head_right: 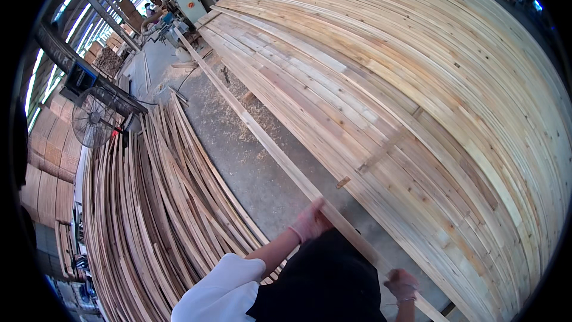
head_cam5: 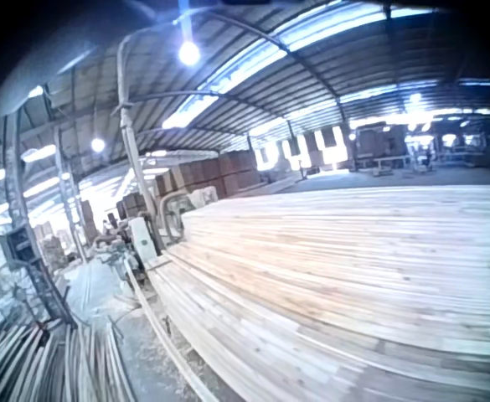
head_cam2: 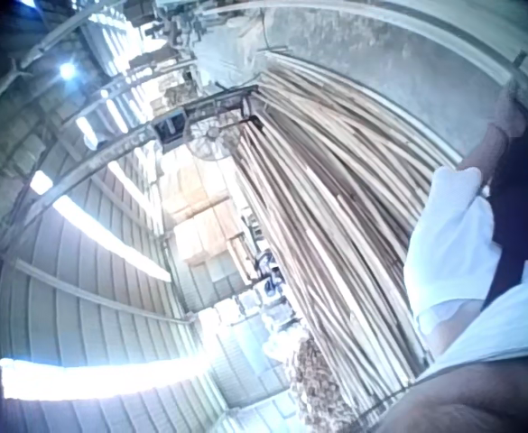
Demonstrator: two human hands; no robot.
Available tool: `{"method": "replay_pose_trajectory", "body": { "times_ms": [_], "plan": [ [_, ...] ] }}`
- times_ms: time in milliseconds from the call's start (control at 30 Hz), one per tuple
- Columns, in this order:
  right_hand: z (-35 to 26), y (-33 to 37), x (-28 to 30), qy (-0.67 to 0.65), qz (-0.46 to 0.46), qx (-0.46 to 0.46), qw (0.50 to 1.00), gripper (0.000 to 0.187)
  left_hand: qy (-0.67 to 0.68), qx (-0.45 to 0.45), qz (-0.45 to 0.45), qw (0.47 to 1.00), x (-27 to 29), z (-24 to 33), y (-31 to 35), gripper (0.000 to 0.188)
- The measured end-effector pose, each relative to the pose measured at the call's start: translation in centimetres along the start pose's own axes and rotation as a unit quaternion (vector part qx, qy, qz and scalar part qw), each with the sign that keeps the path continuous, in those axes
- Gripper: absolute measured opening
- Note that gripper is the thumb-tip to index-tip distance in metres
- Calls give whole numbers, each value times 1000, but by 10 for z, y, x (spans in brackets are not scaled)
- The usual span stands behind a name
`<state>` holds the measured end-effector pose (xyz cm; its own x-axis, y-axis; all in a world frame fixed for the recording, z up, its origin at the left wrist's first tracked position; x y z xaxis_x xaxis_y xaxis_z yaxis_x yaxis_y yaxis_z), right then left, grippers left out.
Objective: The person organizes wood planks by hand on a stack and سپس feeds a plank through a industrial woodworking machine.
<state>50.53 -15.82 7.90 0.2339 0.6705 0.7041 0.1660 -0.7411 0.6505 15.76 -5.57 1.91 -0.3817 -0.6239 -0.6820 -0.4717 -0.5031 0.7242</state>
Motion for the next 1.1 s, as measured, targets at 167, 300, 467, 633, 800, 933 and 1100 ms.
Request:
{"method": "replay_pose_trajectory", "body": {
  "times_ms": [167, 300, 467, 633, 800, 933, 1100],
  "plan": [
    [-113, -28, 48, -148, 119, 206, 960, 53, -251, 139, -33, 957, 51, -116, -34, 48],
    [-87, -6, 86, -297, 227, 226, 900, 38, -261, 74, -87, 959, -35, -70, 22, 49],
    [143, 89, 60, 13, 173, -90, 981, 39, -292, -53, -39, 954, -47, 36, 59, 48],
    [189, 207, 80, -77, 191, -278, 938, 51, -287, -227, 56, 929, -75, 159, 110, 44],
    [84, 162, 117, -22, 340, -232, 911, 57, -228, -289, 94, 925, -97, 279, 108, 42],
    [99, 138, 114, -168, 431, -209, 862, 53, -225, -303, 38, 925, -105, 346, 100, 48],
    [-58, 25, 124, -75, 374, -192, 904, 46, -172, -367, 18, 914, -76, 488, 110, 53]
  ]
}}
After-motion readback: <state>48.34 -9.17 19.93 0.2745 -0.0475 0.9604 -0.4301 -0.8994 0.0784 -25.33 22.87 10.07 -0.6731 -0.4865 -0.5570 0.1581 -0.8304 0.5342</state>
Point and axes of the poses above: each hand's wrist, its own y-axis away from the middle knuckle, its own x-axis out of the back of the hand, z = x × y, the point moved 7 cm from there along -y, towards the middle knuckle, and after that the axes turned 13 degrees about x, right-handed, at the moved point
